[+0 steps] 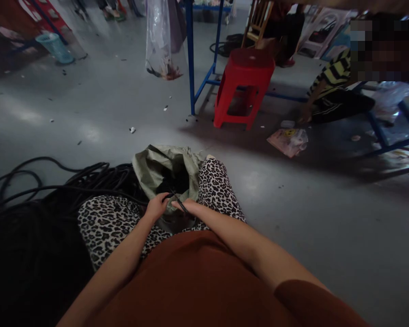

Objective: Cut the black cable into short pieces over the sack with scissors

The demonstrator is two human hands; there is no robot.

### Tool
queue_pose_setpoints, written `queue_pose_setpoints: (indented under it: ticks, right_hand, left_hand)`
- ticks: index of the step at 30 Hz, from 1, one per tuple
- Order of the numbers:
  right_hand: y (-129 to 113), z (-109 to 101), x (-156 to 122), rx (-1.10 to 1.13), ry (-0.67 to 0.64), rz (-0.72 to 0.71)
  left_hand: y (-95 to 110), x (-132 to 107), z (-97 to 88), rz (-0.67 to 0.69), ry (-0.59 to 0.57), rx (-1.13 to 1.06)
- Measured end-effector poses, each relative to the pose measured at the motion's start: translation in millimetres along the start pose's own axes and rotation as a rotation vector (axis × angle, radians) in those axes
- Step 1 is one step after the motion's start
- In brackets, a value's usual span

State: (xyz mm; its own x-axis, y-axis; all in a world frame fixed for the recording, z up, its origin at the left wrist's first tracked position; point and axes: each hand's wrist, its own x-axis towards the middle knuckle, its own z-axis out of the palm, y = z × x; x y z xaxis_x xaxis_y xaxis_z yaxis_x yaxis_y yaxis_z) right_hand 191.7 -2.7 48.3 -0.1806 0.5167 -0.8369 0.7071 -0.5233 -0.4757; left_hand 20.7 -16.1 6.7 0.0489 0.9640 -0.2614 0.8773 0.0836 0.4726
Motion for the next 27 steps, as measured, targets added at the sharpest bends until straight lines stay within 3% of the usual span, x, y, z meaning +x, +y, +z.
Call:
queue_pose_setpoints:
  ticks: [17,27]
  right_hand:
    - [-0.8,-1.6,-2.0,-0.043,-0.035,0.0]
    - [-2.1,4.0,6.8,-0.008,-0.086,0.055]
  left_hand:
    - [6.4,-4.4,-2.3,0.076,-0.101,0.066]
    - [0.9,-3.3,2.9,0.087,-0.067,0.069]
